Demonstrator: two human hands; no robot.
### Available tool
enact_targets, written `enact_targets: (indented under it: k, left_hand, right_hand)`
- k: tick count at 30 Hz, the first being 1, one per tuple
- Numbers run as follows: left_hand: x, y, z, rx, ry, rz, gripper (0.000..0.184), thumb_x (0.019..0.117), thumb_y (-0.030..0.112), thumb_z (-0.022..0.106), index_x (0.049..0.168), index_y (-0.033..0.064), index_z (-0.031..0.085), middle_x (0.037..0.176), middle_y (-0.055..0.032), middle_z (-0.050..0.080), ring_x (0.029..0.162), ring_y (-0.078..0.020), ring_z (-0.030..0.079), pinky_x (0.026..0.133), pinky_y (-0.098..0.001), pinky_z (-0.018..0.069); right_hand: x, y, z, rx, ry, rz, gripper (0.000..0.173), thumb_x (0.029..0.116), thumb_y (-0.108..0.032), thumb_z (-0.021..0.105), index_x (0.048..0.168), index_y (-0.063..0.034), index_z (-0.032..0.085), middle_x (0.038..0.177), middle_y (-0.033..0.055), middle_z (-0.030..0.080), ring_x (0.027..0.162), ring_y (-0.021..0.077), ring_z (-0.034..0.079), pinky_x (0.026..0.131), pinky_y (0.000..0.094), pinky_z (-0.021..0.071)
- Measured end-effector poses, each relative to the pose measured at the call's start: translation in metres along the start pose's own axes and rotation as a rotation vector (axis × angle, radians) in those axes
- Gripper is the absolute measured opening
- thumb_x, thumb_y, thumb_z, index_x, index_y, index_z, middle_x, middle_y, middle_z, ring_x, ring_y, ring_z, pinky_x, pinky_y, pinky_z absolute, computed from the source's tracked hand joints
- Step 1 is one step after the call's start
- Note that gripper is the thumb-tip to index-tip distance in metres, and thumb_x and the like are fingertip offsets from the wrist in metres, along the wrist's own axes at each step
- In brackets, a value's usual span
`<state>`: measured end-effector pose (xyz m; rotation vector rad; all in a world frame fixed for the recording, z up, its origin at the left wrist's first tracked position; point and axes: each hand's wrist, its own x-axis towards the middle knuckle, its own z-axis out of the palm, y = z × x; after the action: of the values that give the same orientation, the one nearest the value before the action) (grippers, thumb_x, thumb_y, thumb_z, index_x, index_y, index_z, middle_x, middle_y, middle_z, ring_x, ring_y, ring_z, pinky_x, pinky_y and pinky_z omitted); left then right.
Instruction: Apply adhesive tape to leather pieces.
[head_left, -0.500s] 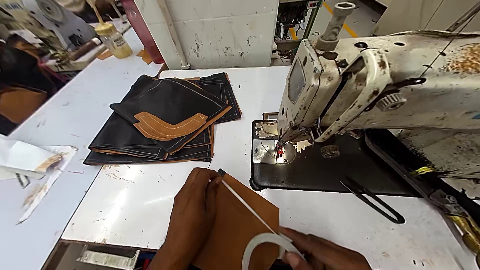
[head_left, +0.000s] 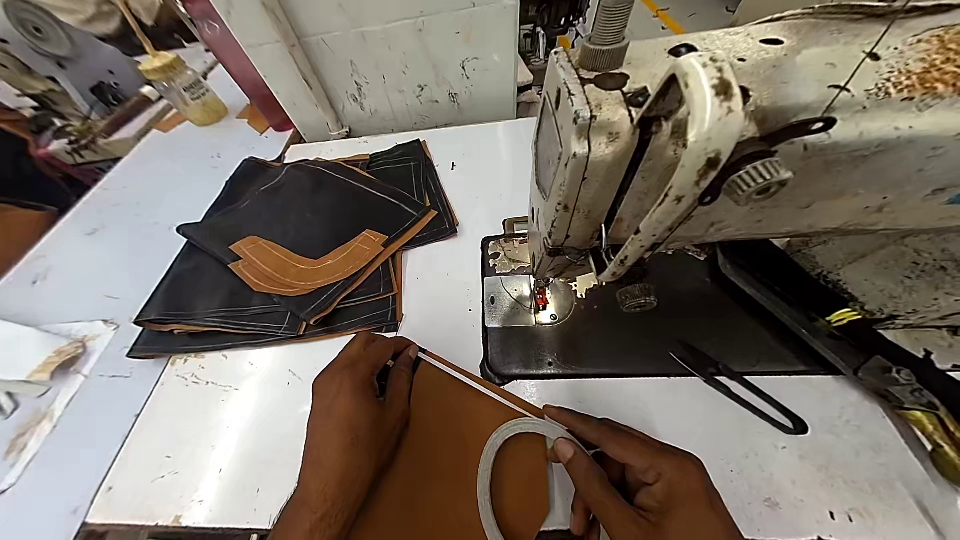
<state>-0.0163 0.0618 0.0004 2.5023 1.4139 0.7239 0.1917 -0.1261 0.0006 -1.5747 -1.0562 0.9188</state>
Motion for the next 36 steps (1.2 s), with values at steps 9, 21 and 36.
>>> enact_targets:
  k: [9,21,36]
  left_hand:
    - [0.003,0.0,0.0,-0.01,-0.017,-0.028,0.02,0.0963,0.031,0.061,0.092,0.0193,0.076,0.082,0.0083,0.062,0.059,0.0,0.053,0.05,-0.0171,0.0454]
    - [0.006,0.001,-0.002,0.013,0.018,-0.072,0.024,0.092,0.034,0.07,0.105,0.0162,0.08,0.089,0.0033,0.068,0.059,-0.0035,0.058,0.05,-0.0215,0.0505]
    - [-0.034,0.01,0.005,0.024,-0.013,0.195,0.037,0.0981,0.016,0.05,0.127,0.011,0.072,0.129,-0.0028,0.07,0.1,-0.0185,0.065,0.086,-0.0311,0.053]
  right_hand:
    - [0.003,-0.003,0.001,0.037,0.001,0.049,0.03,0.1048,-0.019,0.061,0.131,-0.0081,0.07,0.103,0.002,0.074,0.062,0.0101,0.069,0.053,0.0265,0.0637]
    - [0.004,-0.002,0.001,0.02,-0.017,0.027,0.029,0.1049,-0.018,0.061,0.13,-0.0071,0.07,0.101,0.0024,0.075,0.062,0.0107,0.07,0.055,0.0277,0.0637]
    - [-0.004,-0.001,-0.009,-0.095,-0.079,-0.059,0.03,0.1046,-0.017,0.06,0.13,-0.0071,0.071,0.096,0.0073,0.073,0.067,0.0126,0.07,0.059,0.0303,0.0623]
